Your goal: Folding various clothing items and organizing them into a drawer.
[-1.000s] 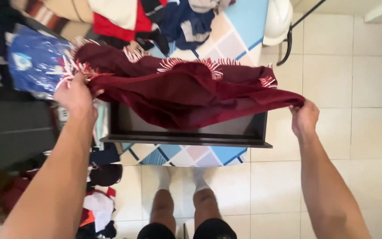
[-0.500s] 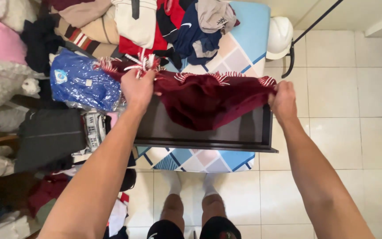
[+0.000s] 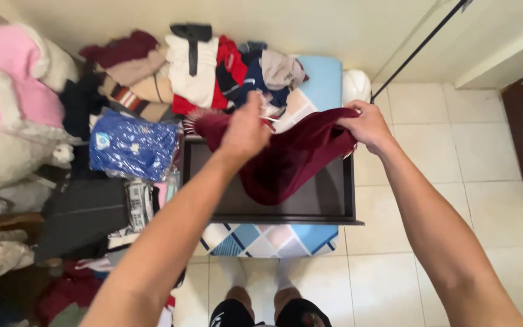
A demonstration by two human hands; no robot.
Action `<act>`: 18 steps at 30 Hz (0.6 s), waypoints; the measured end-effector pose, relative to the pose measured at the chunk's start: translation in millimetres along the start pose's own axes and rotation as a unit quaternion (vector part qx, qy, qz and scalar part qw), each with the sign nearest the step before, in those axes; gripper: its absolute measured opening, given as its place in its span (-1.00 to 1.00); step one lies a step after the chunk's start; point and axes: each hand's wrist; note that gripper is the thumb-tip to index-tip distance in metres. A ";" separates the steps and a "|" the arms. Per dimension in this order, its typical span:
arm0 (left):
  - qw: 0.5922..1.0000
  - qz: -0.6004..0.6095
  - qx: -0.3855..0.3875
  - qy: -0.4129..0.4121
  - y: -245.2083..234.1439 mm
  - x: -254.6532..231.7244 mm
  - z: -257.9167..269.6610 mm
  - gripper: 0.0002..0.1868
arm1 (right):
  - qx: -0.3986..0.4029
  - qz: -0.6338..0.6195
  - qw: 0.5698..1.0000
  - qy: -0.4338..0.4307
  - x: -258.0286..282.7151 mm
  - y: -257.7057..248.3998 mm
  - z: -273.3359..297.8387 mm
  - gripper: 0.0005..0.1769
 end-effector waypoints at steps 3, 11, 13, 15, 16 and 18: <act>0.983 -0.042 0.001 0.179 4.8 -23.4 0.1 -0.52 | 0.062 -0.016 0.998 0.008 78.2 -29.2 37.7 -0.75; 0.987 0.058 -0.051 0.142 21.7 -50.8 -16.6 -0.77 | 0.137 -0.055 0.989 0.024 137.2 -51.0 27.6 -0.60; 0.987 0.084 -0.061 0.125 10.4 -72.0 -7.7 -0.55 | 0.148 -0.090 0.985 0.025 137.7 -56.4 20.4 -0.60; 0.984 0.093 -0.058 0.141 9.5 -83.5 -1.9 -0.23 | 0.177 -0.115 0.977 0.008 141.6 -61.6 23.3 -0.60; 0.984 0.093 -0.062 0.141 19.9 -77.3 -16.4 -0.23 | 0.178 -0.113 0.978 0.005 142.2 -65.3 21.3 -0.60; 0.970 0.066 -0.141 0.189 44.9 -64.2 -43.3 -0.78 | 0.192 -0.091 0.977 -0.035 139.3 -72.8 18.1 -0.60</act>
Point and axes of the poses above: each hand's wrist, its own z-axis away from the middle knuckle, its own y-axis out of the palm, x = y × z, and after that the axes turned 2 degrees about y, right-handed
